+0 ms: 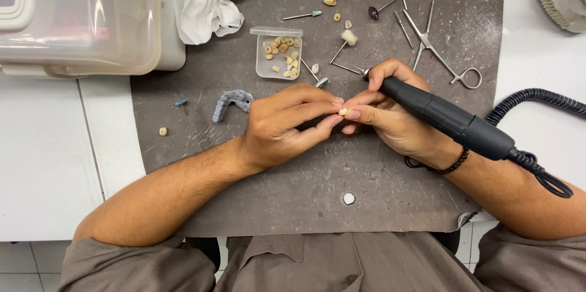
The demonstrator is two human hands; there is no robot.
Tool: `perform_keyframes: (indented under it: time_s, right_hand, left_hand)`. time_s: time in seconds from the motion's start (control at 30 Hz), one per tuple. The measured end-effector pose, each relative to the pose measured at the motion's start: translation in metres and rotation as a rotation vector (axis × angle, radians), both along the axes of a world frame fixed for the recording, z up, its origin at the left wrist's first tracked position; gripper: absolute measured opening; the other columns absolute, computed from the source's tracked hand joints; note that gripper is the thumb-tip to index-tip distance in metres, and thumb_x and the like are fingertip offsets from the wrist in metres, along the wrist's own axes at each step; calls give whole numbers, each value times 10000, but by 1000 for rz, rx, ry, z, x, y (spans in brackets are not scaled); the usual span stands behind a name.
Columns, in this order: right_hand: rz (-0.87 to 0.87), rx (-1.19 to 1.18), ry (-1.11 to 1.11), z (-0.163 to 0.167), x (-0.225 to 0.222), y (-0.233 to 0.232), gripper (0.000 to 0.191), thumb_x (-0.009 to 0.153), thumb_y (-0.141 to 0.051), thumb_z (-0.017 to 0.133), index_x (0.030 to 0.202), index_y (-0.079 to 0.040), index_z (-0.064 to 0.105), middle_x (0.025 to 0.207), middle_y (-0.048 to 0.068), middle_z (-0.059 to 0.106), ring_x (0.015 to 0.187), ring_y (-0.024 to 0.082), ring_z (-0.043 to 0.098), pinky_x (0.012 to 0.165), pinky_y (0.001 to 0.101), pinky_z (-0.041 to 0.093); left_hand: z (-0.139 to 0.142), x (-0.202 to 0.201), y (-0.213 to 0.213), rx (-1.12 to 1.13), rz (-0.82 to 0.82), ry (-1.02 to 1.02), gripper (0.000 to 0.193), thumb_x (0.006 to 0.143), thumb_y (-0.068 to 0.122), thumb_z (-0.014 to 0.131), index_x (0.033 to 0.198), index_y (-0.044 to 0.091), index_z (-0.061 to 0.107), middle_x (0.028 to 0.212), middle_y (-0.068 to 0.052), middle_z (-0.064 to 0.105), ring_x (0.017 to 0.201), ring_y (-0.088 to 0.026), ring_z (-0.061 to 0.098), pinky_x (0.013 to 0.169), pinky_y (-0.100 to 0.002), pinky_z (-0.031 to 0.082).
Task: The person holds small dental crown prosthetics in one hand and grinds and polishes them with a rotary handpiece, changing grinding bits between pieces and setting finished crowns on the work mat.
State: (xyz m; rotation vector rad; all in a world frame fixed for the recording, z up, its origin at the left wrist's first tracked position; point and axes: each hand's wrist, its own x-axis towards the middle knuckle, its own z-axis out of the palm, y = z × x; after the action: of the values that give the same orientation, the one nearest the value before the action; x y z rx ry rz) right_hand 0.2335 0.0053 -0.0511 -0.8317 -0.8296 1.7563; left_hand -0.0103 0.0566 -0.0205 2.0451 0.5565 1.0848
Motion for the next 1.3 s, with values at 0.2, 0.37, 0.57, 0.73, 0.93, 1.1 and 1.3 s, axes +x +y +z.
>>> perform_keyframes:
  time_s: [0.2, 0.37, 0.57, 0.73, 0.93, 1.1, 1.3]
  right_hand:
    - [9, 28, 28, -2, 1, 0, 337, 1003, 104, 656, 1172, -55, 412, 1043, 238, 729, 990, 288, 766, 863, 411, 675]
    - [11, 23, 43, -3, 2, -1, 339, 1002, 108, 655, 1179, -52, 414, 1046, 241, 731, 984, 288, 768, 859, 411, 674]
    - [5, 23, 30, -3, 1, -2, 344, 999, 113, 654, 1183, -49, 412, 1033, 242, 730, 983, 287, 769, 851, 406, 675]
    - [11, 24, 15, -1, 1, -1, 343, 997, 110, 654, 1184, -40, 409, 1029, 240, 730, 982, 284, 769, 848, 402, 676]
    - [26, 23, 12, 0, 2, 0, 338, 995, 114, 649, 1189, -32, 414, 1038, 244, 732, 981, 286, 769, 852, 411, 679]
    - [23, 12, 23, 0, 2, 0, 346, 991, 117, 652, 1191, -37, 414, 1052, 243, 733, 986, 290, 768, 849, 413, 678]
    - [27, -10, 100, -1, 4, 1, 346, 1015, 109, 635, 1218, -54, 408, 1075, 242, 733, 987, 296, 770, 879, 416, 668]
  left_hand:
    - [1, 1, 0, 36, 17, -7, 232, 882, -23, 842, 1090, 9, 744, 1099, -109, 739, 977, -205, 763, 809, -292, 654]
    - [1, 1, 0, 40, 19, -11, 222, 884, -27, 842, 1078, 7, 740, 1090, -107, 739, 973, -207, 763, 810, -297, 653]
    - [2, 2, -1, 25, 24, -8, 219, 886, -15, 845, 1074, 10, 735, 1085, -105, 743, 964, -204, 764, 799, -293, 650]
    - [1, 2, 0, 4, -1, -17, 227, 897, 0, 845, 1092, 13, 729, 1087, -108, 743, 954, -193, 764, 784, -277, 650]
    - [0, 2, -1, -11, 0, -14, 227, 891, -1, 843, 1087, 18, 728, 1082, -105, 741, 951, -191, 764, 782, -278, 652]
    - [0, 3, -1, -7, 13, -12, 230, 890, -3, 842, 1088, 24, 728, 1080, -101, 741, 953, -194, 762, 789, -286, 650]
    - [0, 3, -1, 11, 27, 9, 234, 907, 3, 841, 1115, 29, 738, 1089, -91, 739, 975, -186, 758, 805, -287, 651]
